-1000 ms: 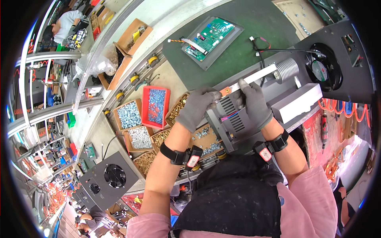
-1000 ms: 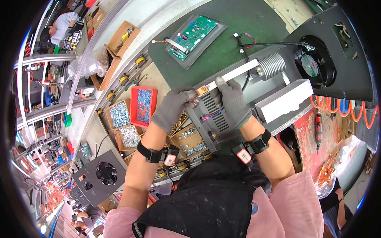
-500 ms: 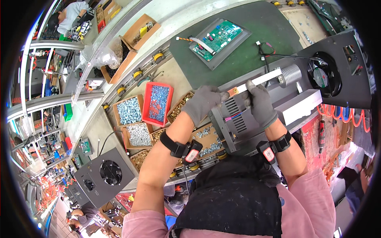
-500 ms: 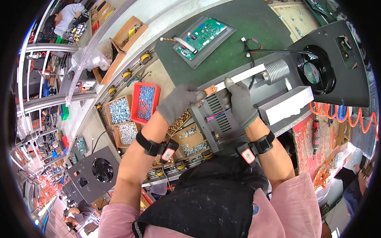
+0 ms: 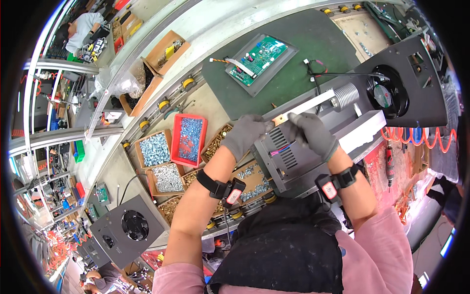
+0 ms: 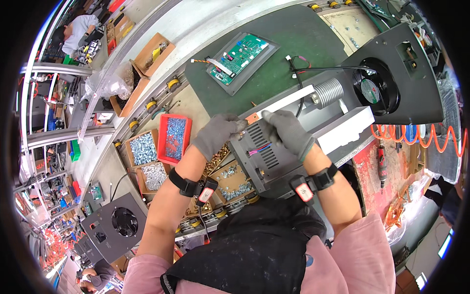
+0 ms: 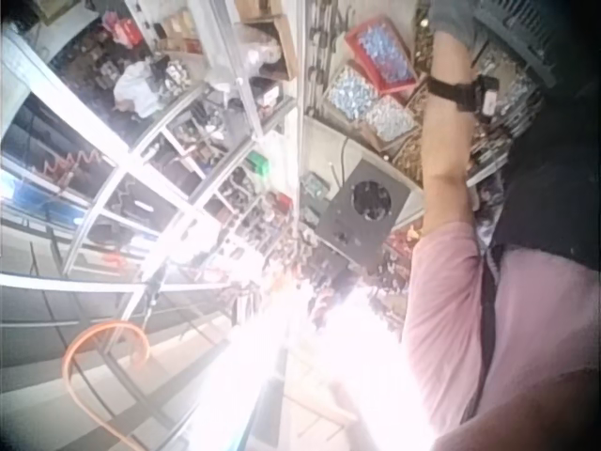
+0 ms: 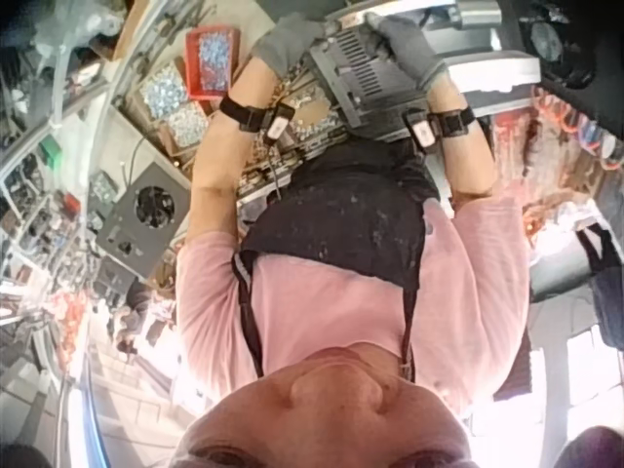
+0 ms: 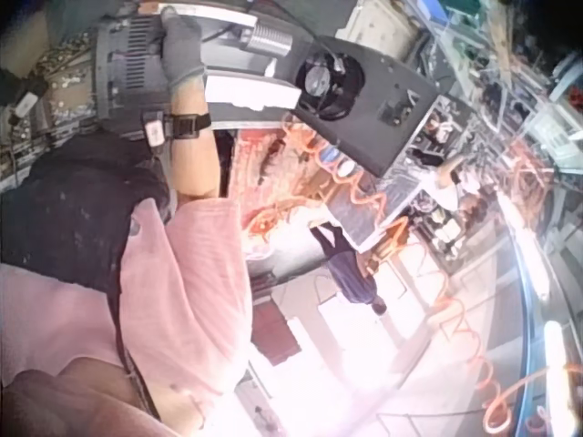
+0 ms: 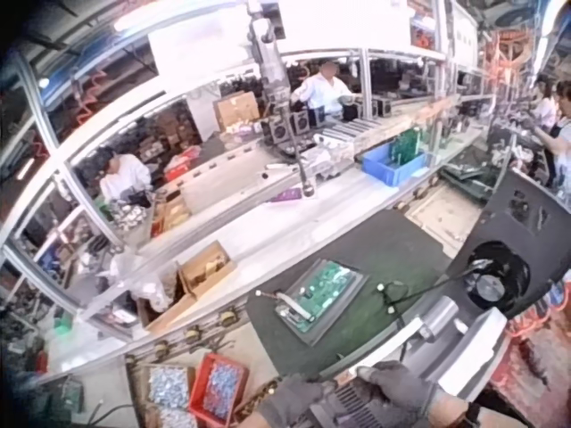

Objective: Assembling the internal components and housing of a solar inverter on a production line.

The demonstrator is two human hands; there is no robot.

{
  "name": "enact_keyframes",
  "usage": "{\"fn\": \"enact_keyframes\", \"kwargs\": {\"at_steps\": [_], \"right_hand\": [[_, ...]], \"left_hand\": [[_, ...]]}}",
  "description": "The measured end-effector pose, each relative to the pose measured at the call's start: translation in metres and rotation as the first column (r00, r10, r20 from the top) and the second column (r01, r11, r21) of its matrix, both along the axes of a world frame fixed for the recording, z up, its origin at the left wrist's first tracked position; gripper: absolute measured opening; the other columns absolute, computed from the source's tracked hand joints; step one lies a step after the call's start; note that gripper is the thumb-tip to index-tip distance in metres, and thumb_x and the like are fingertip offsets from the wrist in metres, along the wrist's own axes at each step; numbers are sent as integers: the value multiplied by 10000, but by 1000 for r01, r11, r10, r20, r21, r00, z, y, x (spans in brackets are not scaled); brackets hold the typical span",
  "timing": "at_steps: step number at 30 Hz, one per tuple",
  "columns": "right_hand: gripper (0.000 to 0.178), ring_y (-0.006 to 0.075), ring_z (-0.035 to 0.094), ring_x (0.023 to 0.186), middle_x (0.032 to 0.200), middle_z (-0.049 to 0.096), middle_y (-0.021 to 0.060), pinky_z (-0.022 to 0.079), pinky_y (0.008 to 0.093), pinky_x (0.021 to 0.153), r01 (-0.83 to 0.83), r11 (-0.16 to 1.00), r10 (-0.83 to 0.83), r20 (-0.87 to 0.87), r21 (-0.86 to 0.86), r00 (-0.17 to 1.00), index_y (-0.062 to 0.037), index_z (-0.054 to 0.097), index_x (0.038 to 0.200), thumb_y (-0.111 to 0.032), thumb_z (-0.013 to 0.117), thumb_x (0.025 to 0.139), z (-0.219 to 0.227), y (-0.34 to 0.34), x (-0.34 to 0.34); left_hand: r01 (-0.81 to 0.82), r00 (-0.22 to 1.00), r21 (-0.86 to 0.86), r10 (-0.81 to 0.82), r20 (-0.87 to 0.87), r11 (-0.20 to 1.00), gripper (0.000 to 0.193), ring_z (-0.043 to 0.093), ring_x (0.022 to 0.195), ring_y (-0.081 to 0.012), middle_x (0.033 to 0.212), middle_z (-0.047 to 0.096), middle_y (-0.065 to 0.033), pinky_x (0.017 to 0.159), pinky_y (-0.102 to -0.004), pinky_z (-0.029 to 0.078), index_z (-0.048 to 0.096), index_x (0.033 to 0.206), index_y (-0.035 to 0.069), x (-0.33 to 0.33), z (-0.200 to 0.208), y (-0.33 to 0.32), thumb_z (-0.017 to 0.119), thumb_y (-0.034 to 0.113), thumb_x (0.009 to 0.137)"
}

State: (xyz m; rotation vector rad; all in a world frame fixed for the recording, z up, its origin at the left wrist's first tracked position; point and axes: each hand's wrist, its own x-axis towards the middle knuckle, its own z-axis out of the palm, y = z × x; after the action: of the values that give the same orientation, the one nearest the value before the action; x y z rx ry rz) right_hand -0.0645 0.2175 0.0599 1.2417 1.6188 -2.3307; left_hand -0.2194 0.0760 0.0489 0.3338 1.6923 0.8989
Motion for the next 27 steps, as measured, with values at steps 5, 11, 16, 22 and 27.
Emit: {"fn": "enact_keyframes", "kwargs": {"at_steps": [5, 11, 16, 22, 27], "right_hand": [[304, 122, 582, 562, 610, 600, 49, 455, 268, 547, -418, 782, 425, 93, 463, 900, -3, 626, 893, -298, 555, 910, 67, 17, -11], [242, 428, 579, 858, 883, 617, 204, 468, 490, 787, -530, 408, 391, 383, 743, 837, -13, 611, 1000, -185, 543, 843, -37, -23, -4], [326, 313, 524, 1043, 1062, 581, 116, 408, 452, 883, -133, -121, 101, 145, 984, 984, -100, 610, 1080, -245, 650, 791, -91, -20, -35], [288, 292, 499, 1084, 1093, 580, 83, 366, 446, 937, -359, 37, 18, 359, 933, 933, -103, 683, 890, -334, 696, 719, -99, -8, -74], [204, 297, 508, 1050, 1053, 598, 72, 388, 438, 914, -94, 163, 5, 95, 982, 996, -104, 661, 807, -285, 708, 727, -119, -13, -52]], "left_hand": [[-59, 997, 7, 60, -44, 998, 352, 590, 656, -160, 767, 641, -94, 631, -298, 475, 686, 911, -24, -3, -19, -18, 696, 301, 779], [28, 976, 57, -15, -216, 998, 268, 564, 632, -107, 682, 612, -38, 576, -250, 443, 691, 841, -26, -3, -22, -9, 681, 231, 767], [98, 952, -48, -108, -287, 994, 276, 553, 625, -113, 663, 598, -34, 591, -270, 439, 699, 855, -17, -3, -18, -4, 680, 242, 761], [32, 974, 55, -19, -224, 998, 300, 554, 668, -128, 708, 606, -51, 638, -272, 440, 701, 845, -11, 0, -26, -10, 680, 274, 753], [67, 943, 10, -60, -329, 998, 365, 570, 730, -168, 753, 608, -88, 676, -314, 455, 697, 876, -14, -3, -8, -7, 681, 326, 748]]}}
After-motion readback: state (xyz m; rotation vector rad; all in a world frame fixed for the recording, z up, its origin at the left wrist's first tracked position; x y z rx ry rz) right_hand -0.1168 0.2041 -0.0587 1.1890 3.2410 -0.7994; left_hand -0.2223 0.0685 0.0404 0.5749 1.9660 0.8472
